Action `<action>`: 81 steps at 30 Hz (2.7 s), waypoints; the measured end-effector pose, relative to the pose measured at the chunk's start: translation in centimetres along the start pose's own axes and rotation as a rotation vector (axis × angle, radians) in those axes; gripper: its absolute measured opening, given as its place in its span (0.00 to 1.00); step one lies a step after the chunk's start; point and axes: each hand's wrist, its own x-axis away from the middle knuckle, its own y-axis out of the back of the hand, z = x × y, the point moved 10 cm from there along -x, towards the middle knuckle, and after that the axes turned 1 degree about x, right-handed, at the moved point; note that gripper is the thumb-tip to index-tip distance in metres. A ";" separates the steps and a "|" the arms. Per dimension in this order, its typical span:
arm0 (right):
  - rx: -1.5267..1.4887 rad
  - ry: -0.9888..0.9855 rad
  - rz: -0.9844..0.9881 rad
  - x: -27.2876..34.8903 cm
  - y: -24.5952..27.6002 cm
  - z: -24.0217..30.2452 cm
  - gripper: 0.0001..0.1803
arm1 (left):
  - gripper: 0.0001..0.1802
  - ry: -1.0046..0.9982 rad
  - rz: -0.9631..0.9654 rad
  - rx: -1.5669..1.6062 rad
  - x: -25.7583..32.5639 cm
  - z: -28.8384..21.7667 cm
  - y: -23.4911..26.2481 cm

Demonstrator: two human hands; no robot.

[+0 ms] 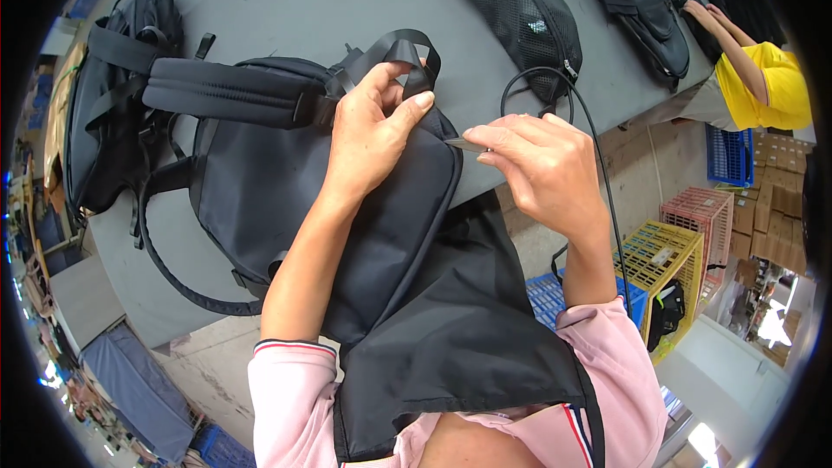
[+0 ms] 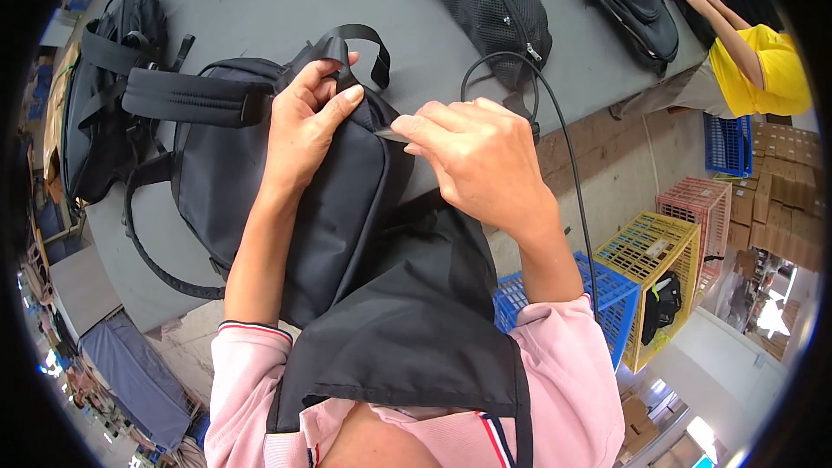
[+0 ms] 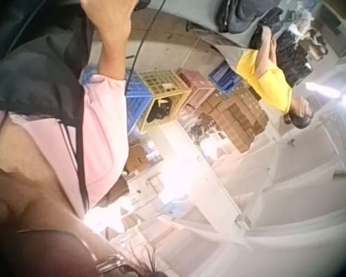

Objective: Inspecting and trimming loose threads or adjusting buckles on backpacks at a manufacturing workbench.

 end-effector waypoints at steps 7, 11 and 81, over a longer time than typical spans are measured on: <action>0.041 0.021 -0.029 0.1 0.6 0.4 0.12 | 0.18 0.008 0.000 0.028 0.0 0.0 -0.2; 0.067 0.027 0.030 -0.3 0.4 0.4 0.11 | 0.18 0.001 0.005 0.034 0.0 0.2 -0.3; -1.055 -0.495 0.152 -0.3 -10.4 -1.9 0.17 | 0.11 -0.426 -0.208 -0.436 15.3 -3.6 0.8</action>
